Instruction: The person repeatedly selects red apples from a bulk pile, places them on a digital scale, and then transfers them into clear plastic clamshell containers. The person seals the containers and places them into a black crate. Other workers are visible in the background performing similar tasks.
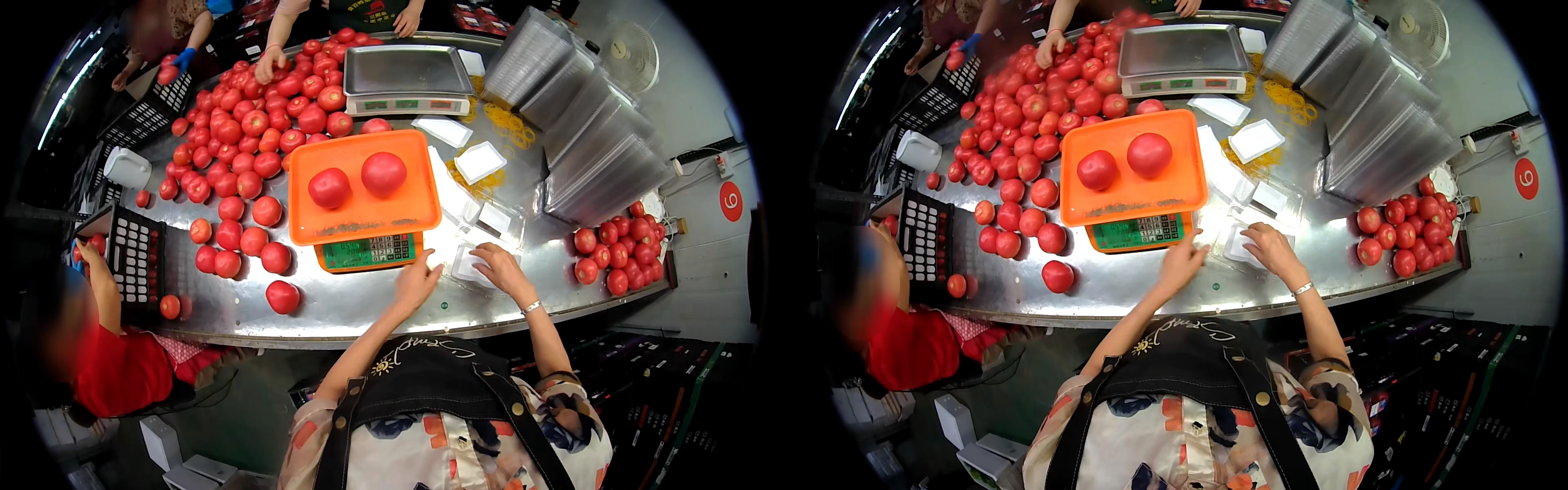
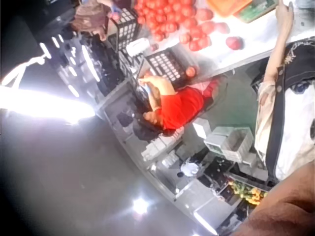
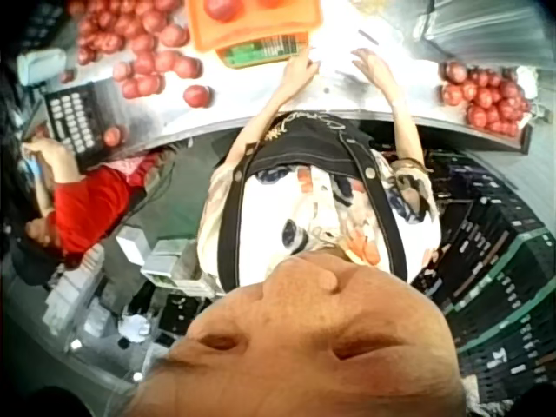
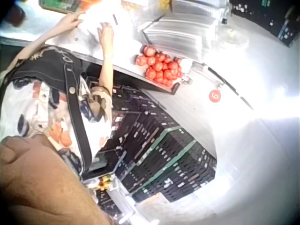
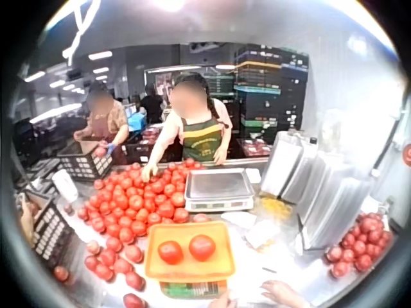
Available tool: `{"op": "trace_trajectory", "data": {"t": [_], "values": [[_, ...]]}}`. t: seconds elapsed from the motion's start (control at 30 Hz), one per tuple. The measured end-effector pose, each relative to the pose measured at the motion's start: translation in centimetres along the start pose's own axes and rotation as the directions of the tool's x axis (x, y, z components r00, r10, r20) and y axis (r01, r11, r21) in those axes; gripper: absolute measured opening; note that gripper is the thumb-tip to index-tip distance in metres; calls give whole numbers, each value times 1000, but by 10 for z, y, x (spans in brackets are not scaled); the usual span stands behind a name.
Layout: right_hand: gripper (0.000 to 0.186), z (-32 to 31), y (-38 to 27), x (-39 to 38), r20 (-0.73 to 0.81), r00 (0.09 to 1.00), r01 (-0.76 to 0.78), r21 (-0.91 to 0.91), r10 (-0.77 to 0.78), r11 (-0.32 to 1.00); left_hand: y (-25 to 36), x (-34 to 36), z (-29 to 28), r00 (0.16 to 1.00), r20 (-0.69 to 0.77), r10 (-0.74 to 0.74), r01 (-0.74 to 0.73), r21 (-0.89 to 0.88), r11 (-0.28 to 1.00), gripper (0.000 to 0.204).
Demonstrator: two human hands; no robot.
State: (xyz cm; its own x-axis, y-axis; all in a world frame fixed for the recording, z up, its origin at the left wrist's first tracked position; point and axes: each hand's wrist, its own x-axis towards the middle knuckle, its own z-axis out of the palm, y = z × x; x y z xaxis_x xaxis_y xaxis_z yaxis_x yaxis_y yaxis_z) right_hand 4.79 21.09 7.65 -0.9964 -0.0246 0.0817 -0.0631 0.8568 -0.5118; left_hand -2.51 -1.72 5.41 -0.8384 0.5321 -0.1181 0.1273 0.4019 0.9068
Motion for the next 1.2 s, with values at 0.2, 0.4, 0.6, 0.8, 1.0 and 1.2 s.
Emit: {"op": "trace_trajectory", "data": {"t": [0.2,0.4,0.6,0.8,1.0,1.2], "values": [[58,-25,-75,107,-228,955,214,87,-190,973,13,32,-145,753,-490,439,-157,513,844,53],[95,10,-112,208,-143,975,161,-84,-172,983,2,74,-184,855,-444,266,-16,490,872,87],[87,26,-96,205,-238,949,255,200,-206,946,-5,86,-175,890,-401,216,-7,461,888,87],[88,-7,-121,140,-227,962,97,806,154,584,-12,89,-175,857,-435,276,-81,416,906,75],[82,-10,-82,85,171,974,-23,721,146,-693,12,51,-146,989,-145,-7,-112,-788,605,56],[85,-10,-56,29,124,939,155,680,321,-717,33,35,-78,930,346,125,356,-932,-68,73]]}}
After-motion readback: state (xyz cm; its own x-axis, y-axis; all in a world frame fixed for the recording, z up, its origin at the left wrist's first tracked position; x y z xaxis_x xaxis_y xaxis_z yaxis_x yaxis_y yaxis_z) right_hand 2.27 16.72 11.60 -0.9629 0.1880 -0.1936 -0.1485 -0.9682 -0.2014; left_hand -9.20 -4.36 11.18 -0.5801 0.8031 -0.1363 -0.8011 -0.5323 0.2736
